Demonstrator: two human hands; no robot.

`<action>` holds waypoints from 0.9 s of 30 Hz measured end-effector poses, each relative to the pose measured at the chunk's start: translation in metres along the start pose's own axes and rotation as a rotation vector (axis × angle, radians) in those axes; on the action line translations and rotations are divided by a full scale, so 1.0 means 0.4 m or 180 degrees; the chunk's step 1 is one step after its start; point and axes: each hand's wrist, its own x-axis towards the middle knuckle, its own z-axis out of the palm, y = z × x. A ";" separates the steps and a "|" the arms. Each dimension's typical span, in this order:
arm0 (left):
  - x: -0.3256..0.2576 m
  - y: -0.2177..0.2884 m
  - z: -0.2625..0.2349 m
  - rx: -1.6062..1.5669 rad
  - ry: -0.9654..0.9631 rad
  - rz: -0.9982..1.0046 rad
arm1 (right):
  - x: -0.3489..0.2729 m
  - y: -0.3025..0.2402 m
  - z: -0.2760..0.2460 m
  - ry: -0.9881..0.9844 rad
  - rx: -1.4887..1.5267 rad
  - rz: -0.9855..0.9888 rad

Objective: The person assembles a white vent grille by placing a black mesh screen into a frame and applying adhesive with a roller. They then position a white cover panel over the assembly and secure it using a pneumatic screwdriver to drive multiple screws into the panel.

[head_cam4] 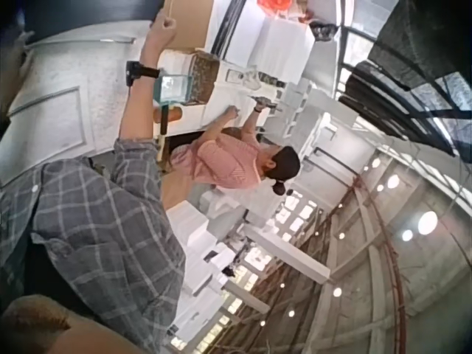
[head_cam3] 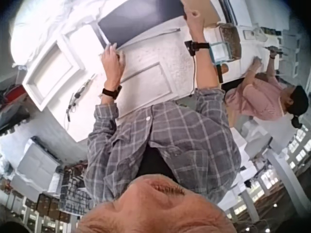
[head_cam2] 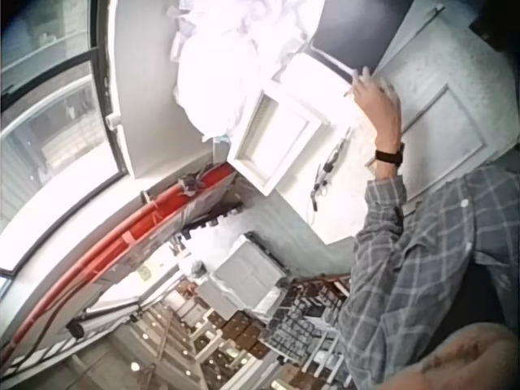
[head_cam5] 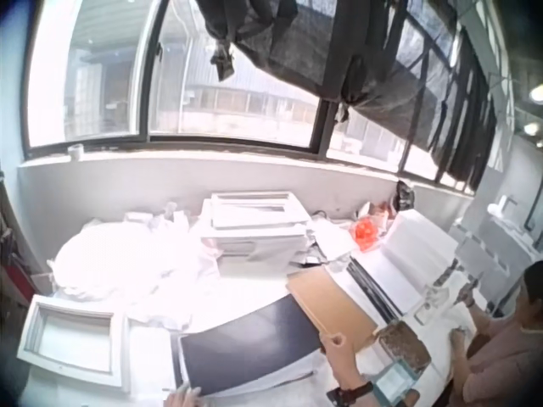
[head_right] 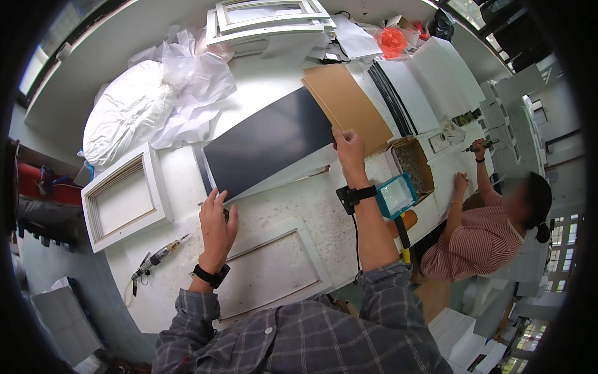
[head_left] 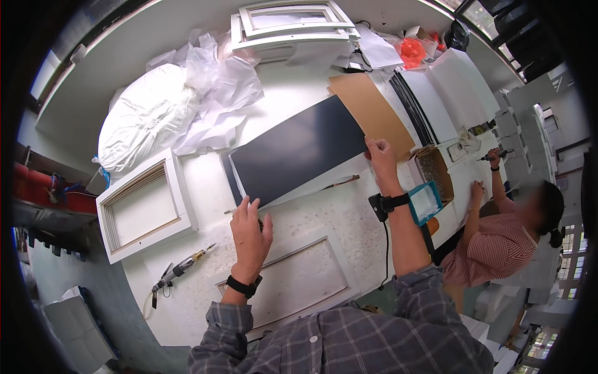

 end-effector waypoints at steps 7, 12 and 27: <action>0.012 0.100 0.101 -0.5127 -0.0586 -0.2372 | -0.055 -0.075 0.024 -0.0115 0.0364 -0.0125; 0.048 0.104 0.154 -0.6313 0.0104 -0.2767 | -0.137 -0.105 0.012 -0.0069 0.0416 -0.0509; -0.336 0.073 -0.057 -0.4820 -0.0268 -0.2260 | -0.521 -0.068 -0.199 -0.1223 0.0972 0.0838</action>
